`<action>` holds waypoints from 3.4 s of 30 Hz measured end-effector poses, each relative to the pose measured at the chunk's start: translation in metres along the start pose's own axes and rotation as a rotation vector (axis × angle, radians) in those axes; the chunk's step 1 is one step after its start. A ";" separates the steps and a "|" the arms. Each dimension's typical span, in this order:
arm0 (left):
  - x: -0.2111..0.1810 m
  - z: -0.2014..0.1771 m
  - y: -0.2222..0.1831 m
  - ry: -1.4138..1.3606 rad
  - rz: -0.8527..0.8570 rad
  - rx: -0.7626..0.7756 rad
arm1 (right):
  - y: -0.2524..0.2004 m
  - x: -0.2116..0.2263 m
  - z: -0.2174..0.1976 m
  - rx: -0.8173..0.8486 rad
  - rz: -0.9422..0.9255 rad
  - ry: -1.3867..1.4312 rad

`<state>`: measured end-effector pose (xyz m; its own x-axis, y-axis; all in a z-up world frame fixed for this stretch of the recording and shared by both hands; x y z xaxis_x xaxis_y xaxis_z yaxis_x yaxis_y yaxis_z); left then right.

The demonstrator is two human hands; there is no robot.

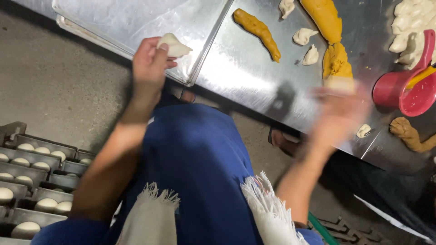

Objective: Placing a portion of yellow filling into small pieces of white dough and shaping them into rounds on a tray.

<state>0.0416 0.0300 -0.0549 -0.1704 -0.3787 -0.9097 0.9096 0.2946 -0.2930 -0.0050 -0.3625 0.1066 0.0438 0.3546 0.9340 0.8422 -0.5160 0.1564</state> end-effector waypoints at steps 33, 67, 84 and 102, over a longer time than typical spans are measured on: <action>0.019 0.080 -0.082 0.141 -0.205 0.563 | -0.097 -0.038 0.141 0.556 0.502 0.288; -0.022 0.044 -0.055 0.003 -0.275 0.091 | 0.032 -0.118 0.104 0.066 -0.437 -0.357; 0.000 0.088 -0.037 -0.182 -0.460 0.345 | -0.068 -0.001 0.141 0.310 0.439 0.300; -0.068 0.036 -0.021 -0.080 -0.198 0.682 | -0.101 0.085 0.207 0.312 0.003 -0.069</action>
<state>0.0476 0.0180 0.0237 -0.3520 -0.4389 -0.8267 0.9034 -0.3905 -0.1774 0.0250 -0.1190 0.1038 0.0738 0.4107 0.9088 0.9656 -0.2571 0.0378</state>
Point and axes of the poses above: each hand's wrist, its own y-axis towards the middle knuckle, its own z-axis out of the palm, x = y × z, the point moved 5 cm from there along y, towards the middle knuckle, and after that the axes turned 11 degrees about -x, right-handed, at the moved point
